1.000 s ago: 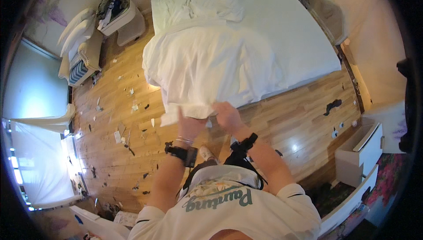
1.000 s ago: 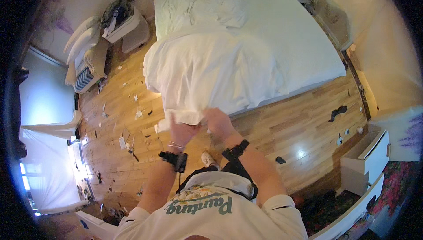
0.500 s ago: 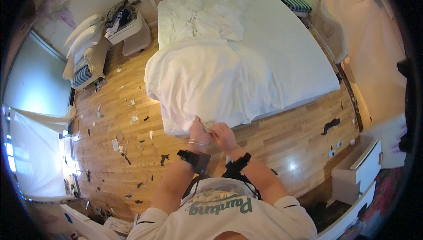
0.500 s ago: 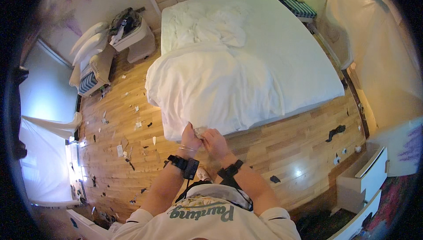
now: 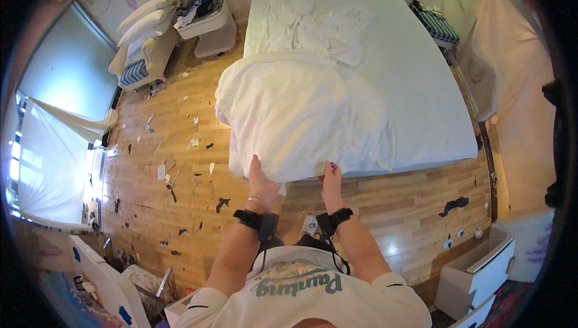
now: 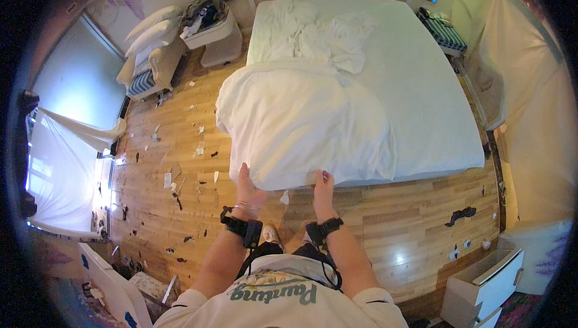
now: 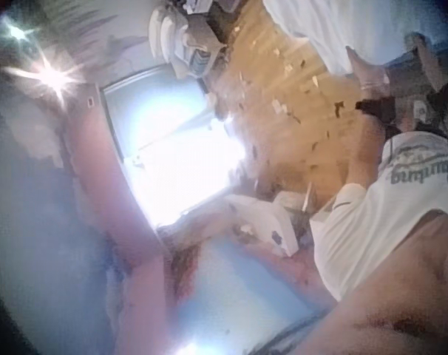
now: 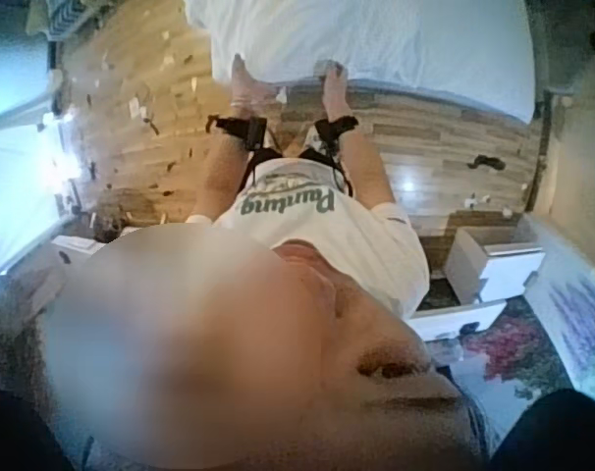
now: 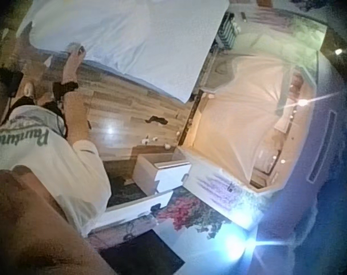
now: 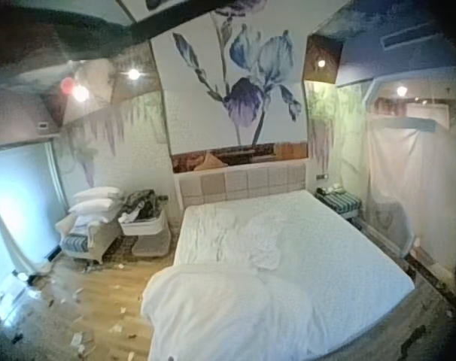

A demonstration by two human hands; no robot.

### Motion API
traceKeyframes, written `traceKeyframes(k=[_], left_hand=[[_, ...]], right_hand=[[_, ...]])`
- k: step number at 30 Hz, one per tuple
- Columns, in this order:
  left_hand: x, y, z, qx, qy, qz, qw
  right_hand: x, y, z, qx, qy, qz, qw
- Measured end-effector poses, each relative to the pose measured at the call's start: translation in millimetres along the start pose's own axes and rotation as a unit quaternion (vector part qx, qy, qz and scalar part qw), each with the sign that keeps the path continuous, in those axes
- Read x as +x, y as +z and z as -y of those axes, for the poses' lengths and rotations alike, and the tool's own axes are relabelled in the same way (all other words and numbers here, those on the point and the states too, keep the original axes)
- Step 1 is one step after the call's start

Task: The person folds a white sheet on a bed. They smooth the fabric, fold it in half, and then fold it again into a smaller rectangle.

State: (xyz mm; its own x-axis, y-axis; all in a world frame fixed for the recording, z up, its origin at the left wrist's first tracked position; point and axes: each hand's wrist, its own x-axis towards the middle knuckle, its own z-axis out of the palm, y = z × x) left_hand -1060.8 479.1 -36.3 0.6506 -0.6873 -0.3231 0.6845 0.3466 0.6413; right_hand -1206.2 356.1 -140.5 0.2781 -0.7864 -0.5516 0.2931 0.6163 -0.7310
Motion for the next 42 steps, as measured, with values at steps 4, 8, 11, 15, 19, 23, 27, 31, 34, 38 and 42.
traceKeyframes(k=[4,8,11,15,19,23,27,31,34,38,42], left_hand=[[9,-41,12,0.025,0.022,-0.002,0.999],[-24,22,-13,-0.012,0.0,-0.056,0.998],[-22,37,-18,-0.136,-0.048,-0.145,0.979],[-19,37,-24,-0.101,-0.045,-0.104,0.988],[-27,48,-43,-0.083,-0.028,-0.064,0.994],[-5,37,-34,-0.106,-0.076,0.034,0.991],[-12,57,-26,-0.1,-0.063,0.077,0.99],[-28,89,-25,-0.008,0.039,-0.103,0.994],[-20,17,-15,0.231,0.061,-0.146,0.96],[-35,-7,-15,0.364,0.083,-0.161,0.914],[-55,-6,-11,0.544,-0.002,-0.124,0.83]], right_hand=[[5,14,12,0.134,0.166,-0.048,0.976],[9,6,-19,0.145,0.224,0.046,0.963],[15,-1,-34,0.131,0.267,0.079,0.951],[22,3,-21,0.423,0.256,0.101,0.864],[10,13,65,0.307,0.09,0.011,0.947],[55,-34,123,0.216,-0.077,0.016,0.973],[-35,-11,238,0.213,-0.241,-0.083,0.943],[-37,-40,219,0.103,-0.214,-0.203,0.95],[-14,-74,150,-0.019,-0.175,-0.218,0.96],[11,-102,40,-0.24,-0.169,-0.131,0.947],[-60,-22,36,-0.483,-0.416,0.064,0.768]])
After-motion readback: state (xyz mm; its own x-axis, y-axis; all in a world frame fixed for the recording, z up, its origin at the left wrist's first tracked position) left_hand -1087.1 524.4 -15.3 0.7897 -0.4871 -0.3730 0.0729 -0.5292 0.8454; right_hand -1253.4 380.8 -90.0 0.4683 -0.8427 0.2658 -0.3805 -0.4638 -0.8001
